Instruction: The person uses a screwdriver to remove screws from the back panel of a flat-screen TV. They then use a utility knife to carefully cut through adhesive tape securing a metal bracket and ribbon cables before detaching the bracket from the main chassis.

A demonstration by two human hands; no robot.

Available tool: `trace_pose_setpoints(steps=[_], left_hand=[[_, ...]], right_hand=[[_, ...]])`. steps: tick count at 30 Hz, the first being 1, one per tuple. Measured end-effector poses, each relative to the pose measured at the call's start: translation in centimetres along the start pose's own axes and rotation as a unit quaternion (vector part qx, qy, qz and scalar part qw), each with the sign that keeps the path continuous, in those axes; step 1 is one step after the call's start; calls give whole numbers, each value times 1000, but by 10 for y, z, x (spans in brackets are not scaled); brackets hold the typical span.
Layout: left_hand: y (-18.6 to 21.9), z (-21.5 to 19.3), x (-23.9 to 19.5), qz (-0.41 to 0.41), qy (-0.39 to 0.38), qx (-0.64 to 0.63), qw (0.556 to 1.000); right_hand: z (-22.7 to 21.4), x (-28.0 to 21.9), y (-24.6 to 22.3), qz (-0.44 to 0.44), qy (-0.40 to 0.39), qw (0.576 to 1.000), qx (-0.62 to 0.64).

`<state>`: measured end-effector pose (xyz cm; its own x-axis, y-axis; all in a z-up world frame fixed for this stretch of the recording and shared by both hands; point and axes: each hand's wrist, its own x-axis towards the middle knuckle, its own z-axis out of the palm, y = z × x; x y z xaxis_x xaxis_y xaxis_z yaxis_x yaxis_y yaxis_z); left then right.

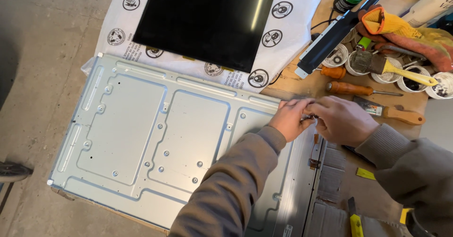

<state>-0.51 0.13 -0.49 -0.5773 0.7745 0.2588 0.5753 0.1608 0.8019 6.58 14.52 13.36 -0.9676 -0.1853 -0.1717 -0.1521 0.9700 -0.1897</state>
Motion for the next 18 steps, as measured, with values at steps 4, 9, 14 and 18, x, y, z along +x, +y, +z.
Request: trace_pose_setpoints(steps=[4, 9, 14, 18], left_hand=[[-5, 7, -1, 2, 16, -5, 1000], [5, -2, 0, -20, 11, -1, 1000], [11, -8, 3, -18, -20, 11, 1000], [7, -5, 1, -37, -36, 32, 998]], right_hand=[[-14, 8, -19, 166, -129, 977, -13], [17, 6, 4, 137, -87, 986, 27], [25, 1, 15, 53, -18, 996, 65], [23, 2, 17, -28, 34, 993, 108]])
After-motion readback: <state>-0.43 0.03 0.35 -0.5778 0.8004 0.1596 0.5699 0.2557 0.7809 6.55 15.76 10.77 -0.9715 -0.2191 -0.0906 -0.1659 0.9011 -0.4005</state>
